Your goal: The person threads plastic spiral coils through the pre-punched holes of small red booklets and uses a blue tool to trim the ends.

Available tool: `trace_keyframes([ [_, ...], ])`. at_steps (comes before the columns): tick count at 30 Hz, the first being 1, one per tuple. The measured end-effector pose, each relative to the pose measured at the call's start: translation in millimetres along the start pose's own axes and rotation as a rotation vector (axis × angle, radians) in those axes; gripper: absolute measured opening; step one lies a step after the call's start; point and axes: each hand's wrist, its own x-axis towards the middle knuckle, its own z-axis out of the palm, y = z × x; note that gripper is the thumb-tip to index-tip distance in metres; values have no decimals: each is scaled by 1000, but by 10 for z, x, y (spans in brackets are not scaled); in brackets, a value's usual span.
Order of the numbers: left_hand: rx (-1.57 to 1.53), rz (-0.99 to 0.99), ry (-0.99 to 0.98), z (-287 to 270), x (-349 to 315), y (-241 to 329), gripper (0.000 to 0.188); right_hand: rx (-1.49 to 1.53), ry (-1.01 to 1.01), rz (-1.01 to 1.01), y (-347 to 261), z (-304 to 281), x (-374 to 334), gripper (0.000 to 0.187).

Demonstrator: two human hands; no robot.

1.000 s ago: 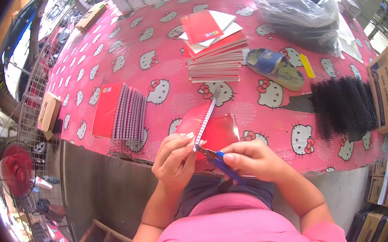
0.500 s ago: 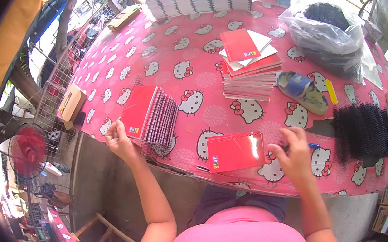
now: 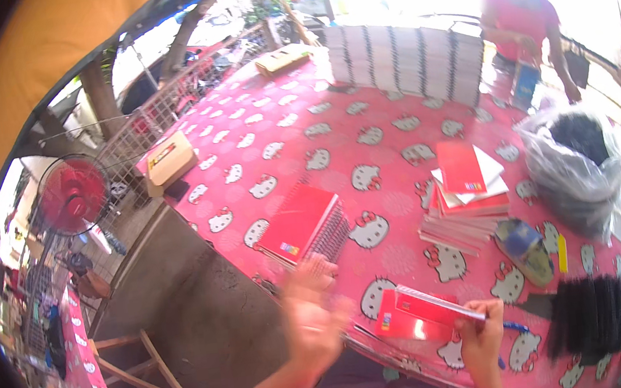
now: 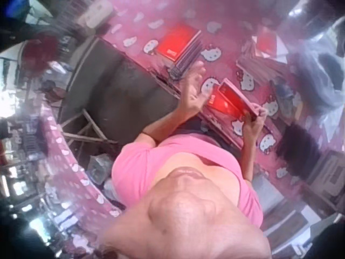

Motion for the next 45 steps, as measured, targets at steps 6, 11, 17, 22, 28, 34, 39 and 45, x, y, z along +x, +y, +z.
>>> trace_keyframes([
  [6,210,-89,-373,343,-539,-601,70,95,-126,5,251,260,4,36],
  [11,647,217,-307,578,-293,-316,57,211,-75,137,124,274,-3,34],
  [17,606,328,-473,634,-293,-507,29,-896,64,-325,-250,-869,236,31],
  [22,576,371,-485,634,-252,-432,25,-1717,916,-121,330,-3437,329,31],
  [28,595,285,-488,589,-233,-342,22,-1507,478,338,557,-3896,370,29],
  [34,558,298,-516,616,-215,-377,17,-1504,670,103,278,-3581,324,22],
  [39,566,327,-481,664,-199,-308,19,-1425,580,-60,-292,-2328,373,31],
  [45,607,294,-474,670,-197,-337,19,-470,17,-181,-651,-315,108,15],
])
